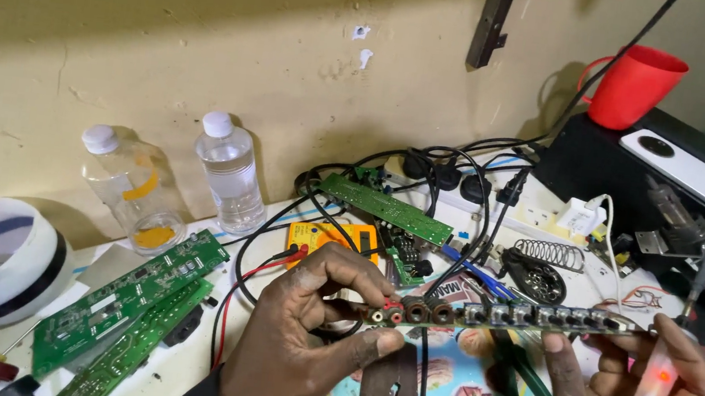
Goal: Soldering and desoldering electronic components on circuit boards at a repair workbench.
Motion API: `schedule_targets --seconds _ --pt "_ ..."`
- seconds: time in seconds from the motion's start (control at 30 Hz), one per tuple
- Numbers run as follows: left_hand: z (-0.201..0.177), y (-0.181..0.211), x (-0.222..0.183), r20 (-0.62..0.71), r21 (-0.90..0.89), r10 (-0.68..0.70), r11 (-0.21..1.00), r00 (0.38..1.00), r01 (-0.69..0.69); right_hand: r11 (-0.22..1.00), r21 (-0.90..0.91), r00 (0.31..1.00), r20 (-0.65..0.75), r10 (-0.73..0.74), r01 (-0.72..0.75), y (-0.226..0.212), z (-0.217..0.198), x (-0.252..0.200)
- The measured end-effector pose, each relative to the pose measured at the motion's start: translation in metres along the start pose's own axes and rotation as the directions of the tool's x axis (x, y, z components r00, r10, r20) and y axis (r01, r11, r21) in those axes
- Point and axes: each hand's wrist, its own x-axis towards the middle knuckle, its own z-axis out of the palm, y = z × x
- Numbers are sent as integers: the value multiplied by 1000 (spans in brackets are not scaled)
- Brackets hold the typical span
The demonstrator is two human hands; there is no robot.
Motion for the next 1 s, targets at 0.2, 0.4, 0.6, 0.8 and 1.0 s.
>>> schedule_targets --seconds 0.2,0.4,0.6,0.8,1.0 --pt "-4 -5 2 -53 -13 -142 990 989 141 997 -20 997 -46 68 -69 -16 5 -1" --pt "-7 -6 5 -31 194 -146 970 989 149 995 -26 995 -17 97 -97 -19 3 0" --pt "-11 -25 8 166 380 47 919 985 -108 987 15 978 133 158 -161 -27 5 1" --pt "-15 -36 7 265 383 -33 921 964 -73 922 -224 916 181 357 -315 -40 9 -2" --pt "-12 -37 3 271 520 -56 849 961 -97 873 -435 914 221 340 -220 -33 8 4"
